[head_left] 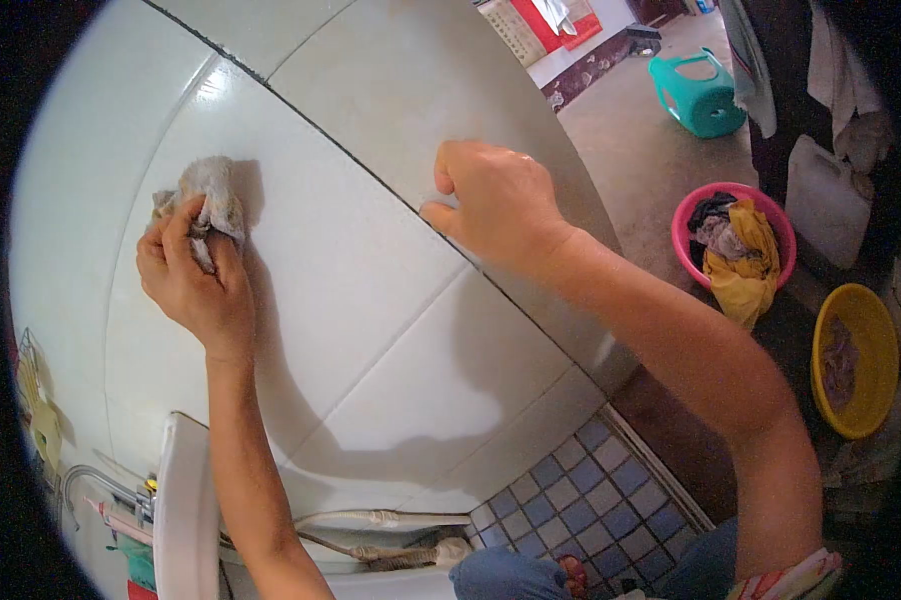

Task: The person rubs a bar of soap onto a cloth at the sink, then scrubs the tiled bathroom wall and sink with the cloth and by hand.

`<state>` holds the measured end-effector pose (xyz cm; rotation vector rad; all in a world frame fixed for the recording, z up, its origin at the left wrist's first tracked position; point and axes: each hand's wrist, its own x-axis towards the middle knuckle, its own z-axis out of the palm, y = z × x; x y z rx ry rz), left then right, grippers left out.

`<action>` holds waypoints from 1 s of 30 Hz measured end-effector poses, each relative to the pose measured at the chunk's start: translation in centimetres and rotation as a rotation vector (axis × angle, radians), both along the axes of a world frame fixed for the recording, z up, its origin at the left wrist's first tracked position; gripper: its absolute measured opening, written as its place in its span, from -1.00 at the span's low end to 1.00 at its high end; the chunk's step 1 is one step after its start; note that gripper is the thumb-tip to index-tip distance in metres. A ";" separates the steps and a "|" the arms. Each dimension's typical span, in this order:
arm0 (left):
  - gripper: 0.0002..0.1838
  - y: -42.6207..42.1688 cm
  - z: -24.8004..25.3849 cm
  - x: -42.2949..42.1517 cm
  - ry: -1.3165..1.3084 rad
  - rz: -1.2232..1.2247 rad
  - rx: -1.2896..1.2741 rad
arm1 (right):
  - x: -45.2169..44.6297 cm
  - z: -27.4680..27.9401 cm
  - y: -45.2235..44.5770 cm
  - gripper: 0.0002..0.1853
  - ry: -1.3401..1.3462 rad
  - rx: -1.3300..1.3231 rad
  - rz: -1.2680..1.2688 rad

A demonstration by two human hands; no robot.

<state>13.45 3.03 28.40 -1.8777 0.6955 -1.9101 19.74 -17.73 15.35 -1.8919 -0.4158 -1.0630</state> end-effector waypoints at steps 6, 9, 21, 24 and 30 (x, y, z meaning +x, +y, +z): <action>-0.65 0.0 0.0 0.1 -0.007 -0.026 0.016 | 0.4 -0.1 -0.1 -0.89 0.004 0.000 0.022; -0.65 0.0 0.0 0.0 -0.010 -0.015 -0.002 | 0.1 -0.1 0.0 -0.88 -0.015 -0.002 0.014; -0.66 -0.3 -0.3 -0.2 -0.017 0.001 -0.004 | 0.1 0.1 0.0 -0.86 0.024 0.012 0.023; -0.66 -0.4 -0.3 -0.2 -0.046 -0.003 0.022 | 0.3 0.0 0.0 -0.86 0.030 0.022 0.029; -0.64 -0.2 -0.3 -0.1 -0.001 -0.015 -0.008 | 0.3 0.0 0.1 -0.87 -0.001 0.010 0.010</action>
